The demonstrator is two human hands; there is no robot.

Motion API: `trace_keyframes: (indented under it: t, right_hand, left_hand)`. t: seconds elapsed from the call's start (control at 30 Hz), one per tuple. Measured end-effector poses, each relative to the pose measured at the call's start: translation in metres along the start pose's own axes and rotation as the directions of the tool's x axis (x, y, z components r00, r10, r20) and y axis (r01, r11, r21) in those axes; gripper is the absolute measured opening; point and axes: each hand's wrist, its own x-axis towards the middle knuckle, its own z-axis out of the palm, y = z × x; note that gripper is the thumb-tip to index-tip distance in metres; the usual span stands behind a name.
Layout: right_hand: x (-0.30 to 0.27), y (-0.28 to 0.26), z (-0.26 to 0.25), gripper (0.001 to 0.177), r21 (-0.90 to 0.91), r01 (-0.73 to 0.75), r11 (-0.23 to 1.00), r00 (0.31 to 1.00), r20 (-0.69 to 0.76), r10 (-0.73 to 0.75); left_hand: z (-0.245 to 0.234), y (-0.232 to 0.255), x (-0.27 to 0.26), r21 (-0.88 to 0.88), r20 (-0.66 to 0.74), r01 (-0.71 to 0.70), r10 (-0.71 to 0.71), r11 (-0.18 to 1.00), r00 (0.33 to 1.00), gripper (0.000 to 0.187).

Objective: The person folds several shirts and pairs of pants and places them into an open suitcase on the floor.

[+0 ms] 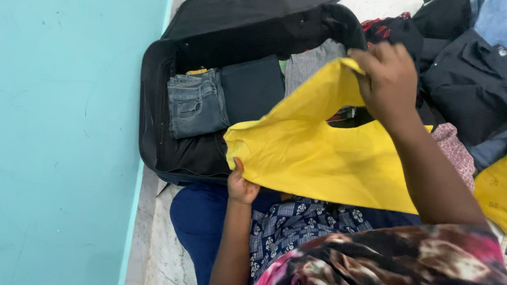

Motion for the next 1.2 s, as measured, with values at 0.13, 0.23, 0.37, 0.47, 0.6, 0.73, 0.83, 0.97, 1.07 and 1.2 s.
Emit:
trace_keyframes:
  t: [0.13, 0.23, 0.37, 0.47, 0.6, 0.73, 0.83, 0.97, 1.07, 1.2]
  right_hand:
    - [0.047, -0.002, 0.015, 0.02, -0.169, 0.076, 0.983, 0.992, -0.087, -0.091]
    - [0.074, -0.003, 0.042, 0.018, -0.226, 0.087, 0.97, 0.984, -0.133, -0.119]
    - [0.097, -0.012, 0.074, 0.02, -0.2, 0.095, 0.975, 0.985, -0.122, -0.121]
    - [0.105, -0.02, 0.083, 0.02, -0.196, 0.095, 0.976, 0.992, -0.067, -0.109]
    - [0.108, -0.033, 0.076, 0.018, 0.087, 0.057, 0.995, 0.998, 0.017, -0.058]
    - [0.119, -0.044, 0.069, 0.016, 0.25, 0.174, 0.952, 0.982, 0.028, -0.187]
    - [0.125, -0.054, 0.071, 0.02, 0.479, -0.096, 0.873, 0.956, 0.288, -0.053]
    - [0.125, -0.061, 0.069, 0.017, 0.519, -0.144, 0.842, 0.944, 0.328, -0.041]
    - [0.125, -0.062, 0.065, 0.015, 0.526, -0.069, 0.848, 0.952, 0.289, -0.102]
    - [0.116, -0.067, 0.058, 0.016, 0.491, 0.191, 0.85, 0.949, 0.129, -0.288]
  left_hand:
    - [-0.006, -0.002, -0.005, -0.007, 0.086, 0.031, -0.03, 0.999, 0.996, 0.066]
    - [-0.012, -0.006, -0.009, 0.058, 0.059, -0.01, 0.007, 0.998, 0.998, 0.065]
    - [-0.023, -0.008, -0.013, 0.245, 0.027, -0.103, 0.1, 0.964, 0.995, 0.081]
    - [-0.038, -0.009, -0.018, 0.255, 0.094, -0.113, 0.091, 0.96, 0.991, 0.088]
    - [-0.042, 0.012, -0.03, 0.297, 0.28, -0.256, 0.173, 0.92, 0.944, 0.092]
    - [-0.002, 0.049, -0.029, 0.119, 0.105, -0.184, 0.172, 0.976, 0.979, 0.095]
    - [0.018, 0.071, -0.016, 0.328, -0.002, -0.174, 0.185, 0.929, 0.983, 0.094]
    - [0.021, 0.107, -0.006, 0.662, 0.015, -0.063, 0.071, 0.747, 0.997, 0.088]
    - [0.036, 0.126, 0.005, 0.919, -0.219, 0.193, 0.037, 0.345, 0.975, 0.084]
    - [0.079, 0.133, 0.034, 0.925, -0.309, 0.327, 0.12, -0.194, 0.944, 0.087]
